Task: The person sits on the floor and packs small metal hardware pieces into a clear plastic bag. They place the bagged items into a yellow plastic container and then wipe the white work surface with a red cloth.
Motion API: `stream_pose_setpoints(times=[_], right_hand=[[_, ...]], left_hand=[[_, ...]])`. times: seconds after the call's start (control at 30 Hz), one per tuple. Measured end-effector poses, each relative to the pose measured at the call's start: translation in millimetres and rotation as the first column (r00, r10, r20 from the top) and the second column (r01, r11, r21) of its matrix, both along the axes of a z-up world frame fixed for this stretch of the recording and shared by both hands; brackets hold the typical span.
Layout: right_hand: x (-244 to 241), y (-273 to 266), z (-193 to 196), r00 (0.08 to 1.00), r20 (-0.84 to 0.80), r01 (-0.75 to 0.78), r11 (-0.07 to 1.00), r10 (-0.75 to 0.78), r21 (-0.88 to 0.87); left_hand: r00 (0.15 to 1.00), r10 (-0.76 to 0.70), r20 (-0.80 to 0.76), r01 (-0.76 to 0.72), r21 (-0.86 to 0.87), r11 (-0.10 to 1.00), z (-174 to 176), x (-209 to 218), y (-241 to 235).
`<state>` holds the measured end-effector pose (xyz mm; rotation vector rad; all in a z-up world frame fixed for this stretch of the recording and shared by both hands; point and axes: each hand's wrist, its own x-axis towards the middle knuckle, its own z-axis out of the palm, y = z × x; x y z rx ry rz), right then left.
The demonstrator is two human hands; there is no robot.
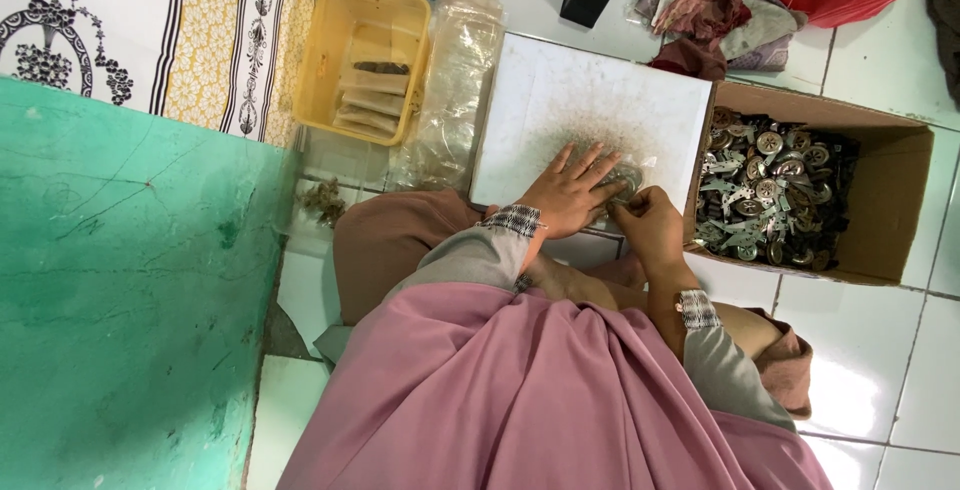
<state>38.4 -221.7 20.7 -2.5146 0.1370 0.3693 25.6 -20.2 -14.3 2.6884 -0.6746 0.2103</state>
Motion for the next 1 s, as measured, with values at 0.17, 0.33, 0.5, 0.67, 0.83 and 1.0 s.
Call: stream_pose_setpoints(times=[0.17,0.33,0.5,0.67,0.83,1.0], right_hand=[[-10,13,30,1.0,-0.014,-0.013,0.998,0.012,-0.058],[-23,-4,-10,0.8,0.482,-0.219,0.922,0.357,-0.32],[-33,6,-9,0.623,0.52,-0.377,0.807,0.584,-0.454],[-32,3,-19,0.73,0.333,-0.435,0.782,0.597,-0.447],[-32,3,-22,0.783,0.265,-0.42,0.792,0.563,-0.443],[-31,5,-23,0.817,0.208,-0.404,0.791,0.538,-0.46]], left_hand=[[1.0,-0.023,0.002,0.023,-0.002,1.0,-22,2,-3],[0.996,0.002,0.087,-0.001,-0.015,1.0,-12,-3,1],[0.99,-0.008,0.144,0.005,0.021,1.0,-11,-2,0],[0.989,-0.021,0.148,0.021,0.005,1.0,-18,0,-1],[0.99,-0.053,0.13,0.048,0.036,0.998,-9,-2,4],[0.995,-0.051,0.088,0.044,0.086,0.995,-4,-5,7]])
